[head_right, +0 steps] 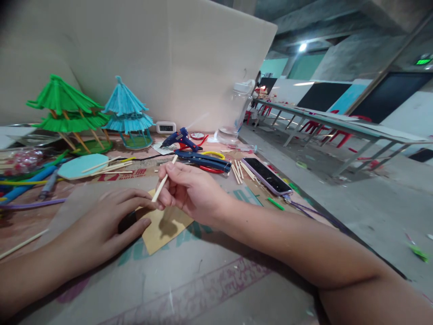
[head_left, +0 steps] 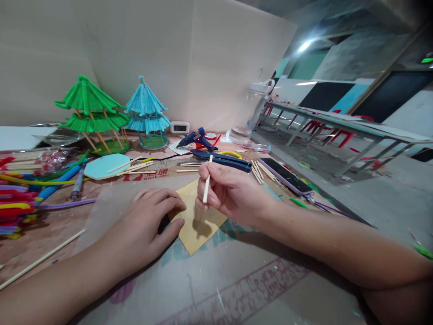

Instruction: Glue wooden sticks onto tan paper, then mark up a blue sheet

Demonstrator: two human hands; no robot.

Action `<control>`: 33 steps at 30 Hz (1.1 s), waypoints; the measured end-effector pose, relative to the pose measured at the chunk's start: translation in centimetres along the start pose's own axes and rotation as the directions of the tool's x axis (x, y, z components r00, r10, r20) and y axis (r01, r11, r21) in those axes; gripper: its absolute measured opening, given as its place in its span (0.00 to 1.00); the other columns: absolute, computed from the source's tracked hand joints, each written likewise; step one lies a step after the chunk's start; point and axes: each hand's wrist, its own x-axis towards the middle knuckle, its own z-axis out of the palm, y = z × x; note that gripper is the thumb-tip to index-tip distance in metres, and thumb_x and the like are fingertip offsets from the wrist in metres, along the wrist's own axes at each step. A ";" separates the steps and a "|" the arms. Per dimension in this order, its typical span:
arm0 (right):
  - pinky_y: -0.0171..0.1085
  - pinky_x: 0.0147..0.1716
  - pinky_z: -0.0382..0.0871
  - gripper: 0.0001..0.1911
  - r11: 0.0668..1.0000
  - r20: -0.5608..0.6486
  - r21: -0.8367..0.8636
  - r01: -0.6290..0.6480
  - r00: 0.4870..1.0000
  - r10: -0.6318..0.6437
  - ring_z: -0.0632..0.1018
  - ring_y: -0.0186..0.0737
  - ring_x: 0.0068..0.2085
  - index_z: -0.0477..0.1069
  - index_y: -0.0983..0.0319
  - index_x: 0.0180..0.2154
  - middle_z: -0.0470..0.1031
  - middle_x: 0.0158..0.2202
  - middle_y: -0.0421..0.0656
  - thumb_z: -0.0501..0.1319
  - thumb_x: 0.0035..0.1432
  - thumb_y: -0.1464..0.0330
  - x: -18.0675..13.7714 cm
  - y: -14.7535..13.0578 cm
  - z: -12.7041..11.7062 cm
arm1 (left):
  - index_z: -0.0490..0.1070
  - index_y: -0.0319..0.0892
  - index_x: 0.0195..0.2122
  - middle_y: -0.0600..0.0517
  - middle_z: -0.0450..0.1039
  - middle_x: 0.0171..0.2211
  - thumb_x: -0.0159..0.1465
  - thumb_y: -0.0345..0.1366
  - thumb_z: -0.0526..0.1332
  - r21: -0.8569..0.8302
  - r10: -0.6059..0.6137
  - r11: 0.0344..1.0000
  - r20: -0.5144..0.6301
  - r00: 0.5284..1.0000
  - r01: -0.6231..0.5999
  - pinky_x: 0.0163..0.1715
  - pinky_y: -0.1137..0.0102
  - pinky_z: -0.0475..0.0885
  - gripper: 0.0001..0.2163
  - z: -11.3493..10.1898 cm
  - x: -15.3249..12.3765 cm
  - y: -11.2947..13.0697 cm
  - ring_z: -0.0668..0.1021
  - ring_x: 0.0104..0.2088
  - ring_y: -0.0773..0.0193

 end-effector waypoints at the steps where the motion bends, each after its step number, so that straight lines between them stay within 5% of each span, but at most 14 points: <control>1: 0.34 0.29 0.66 0.14 0.994 -0.015 -0.103 0.027 0.999 -0.028 0.68 0.33 0.22 0.65 0.60 0.34 0.67 0.19 0.35 0.48 0.73 0.66 0.1 0.1 -0.3 | 0.74 0.44 0.48 0.46 0.75 0.50 0.69 0.44 0.55 0.010 -0.019 1.000 -0.014 1.000 0.019 0.54 0.50 0.69 0.13 0.1 0.0 0.0 0.75 0.51 0.50; 3: 0.34 0.29 0.65 0.11 0.905 -0.031 -0.413 0.098 0.992 -0.121 0.69 0.34 0.25 0.65 0.60 0.35 0.68 0.22 0.36 0.53 0.71 0.64 0.3 0.4 -0.9 | 0.73 0.43 0.49 0.44 0.74 0.52 0.67 0.46 0.58 0.027 -0.059 0.998 -0.035 0.998 0.060 0.54 0.48 0.68 0.16 0.2 0.1 0.0 0.74 0.53 0.47; 6: 0.35 0.33 0.64 0.08 0.539 0.062 -0.827 0.161 0.978 -0.197 0.72 0.36 0.30 0.66 0.60 0.35 0.72 0.28 0.39 0.55 0.69 0.67 0.5 1.0 -1.4 | 0.73 0.44 0.50 0.43 0.73 0.54 0.64 0.50 0.61 0.021 -0.062 0.998 -0.011 0.998 0.062 0.56 0.47 0.67 0.19 0.2 0.1 0.1 0.73 0.55 0.44; 8: 0.36 0.35 0.65 0.07 0.368 0.169 -0.905 0.215 0.974 -0.153 0.74 0.38 0.32 0.66 0.60 0.36 0.74 0.30 0.40 0.53 0.69 0.68 0.4 1.4 -1.4 | 0.72 0.44 0.52 0.44 0.73 0.54 0.63 0.51 0.63 -0.007 -0.049 0.999 0.004 0.999 0.049 0.57 0.47 0.67 0.21 0.3 0.1 0.3 0.73 0.56 0.43; 12: 0.37 0.37 0.66 0.07 0.239 0.350 -0.903 0.357 0.934 -0.073 0.75 0.40 0.36 0.65 0.60 0.36 0.77 0.36 0.45 0.51 0.68 0.70 0.8 2.2 -1.0 | 0.67 0.45 0.56 0.45 0.74 0.53 0.60 0.48 0.66 -0.060 -0.067 0.996 -0.025 0.997 0.065 0.56 0.48 0.68 0.25 0.3 0.0 0.5 0.74 0.54 0.44; 16: 0.38 0.36 0.64 0.07 0.094 0.237 -0.965 0.244 0.968 -0.080 0.75 0.42 0.36 0.67 0.61 0.37 0.77 0.36 0.46 0.51 0.67 0.72 1.5 2.1 -1.9 | 0.66 0.43 0.57 0.43 0.74 0.52 0.57 0.47 0.67 -0.045 -0.098 0.994 -0.012 0.995 0.097 0.57 0.46 0.67 0.29 0.4 0.1 0.6 0.74 0.54 0.42; 19: 0.37 0.35 0.64 0.08 0.082 0.159 -0.982 0.170 0.980 -0.121 0.75 0.41 0.35 0.67 0.61 0.38 0.77 0.34 0.45 0.50 0.68 0.72 1.6 1.8 -2.1 | 0.64 0.41 0.60 0.42 0.73 0.54 0.57 0.47 0.66 -0.040 -0.109 0.993 -0.002 0.994 0.108 0.58 0.45 0.66 0.31 0.4 0.2 0.6 0.74 0.55 0.41; 23: 0.36 0.36 0.66 0.06 0.191 0.282 -0.940 0.282 0.959 -0.030 0.75 0.39 0.34 0.67 0.60 0.37 0.77 0.34 0.44 0.53 0.68 0.70 1.2 1.8 -1.6 | 0.65 0.44 0.58 0.43 0.74 0.53 0.58 0.48 0.65 -0.042 -0.088 0.995 0.013 0.996 0.088 0.57 0.46 0.67 0.28 0.3 0.2 0.6 0.74 0.55 0.42; 27: 0.37 0.35 0.64 0.07 0.086 0.199 -0.974 0.209 0.973 -0.119 0.75 0.41 0.34 0.68 0.60 0.37 0.77 0.34 0.45 0.53 0.67 0.70 1.5 2.1 -1.8 | 0.62 0.42 0.62 0.41 0.73 0.55 0.57 0.48 0.66 -0.025 -0.099 0.995 0.001 0.995 0.099 0.58 0.46 0.66 0.33 0.4 0.1 0.5 0.73 0.56 0.42; 33: 0.37 0.37 0.67 0.04 0.123 0.285 -0.949 0.289 0.957 -0.051 0.76 0.40 0.36 0.68 0.60 0.37 0.78 0.36 0.45 0.55 0.65 0.71 1.5 2.3 -1.9 | 0.66 0.45 0.58 0.43 0.73 0.55 0.58 0.47 0.65 -0.044 -0.071 0.997 -0.012 0.997 0.071 0.58 0.46 0.67 0.28 0.5 0.1 0.4 0.74 0.55 0.42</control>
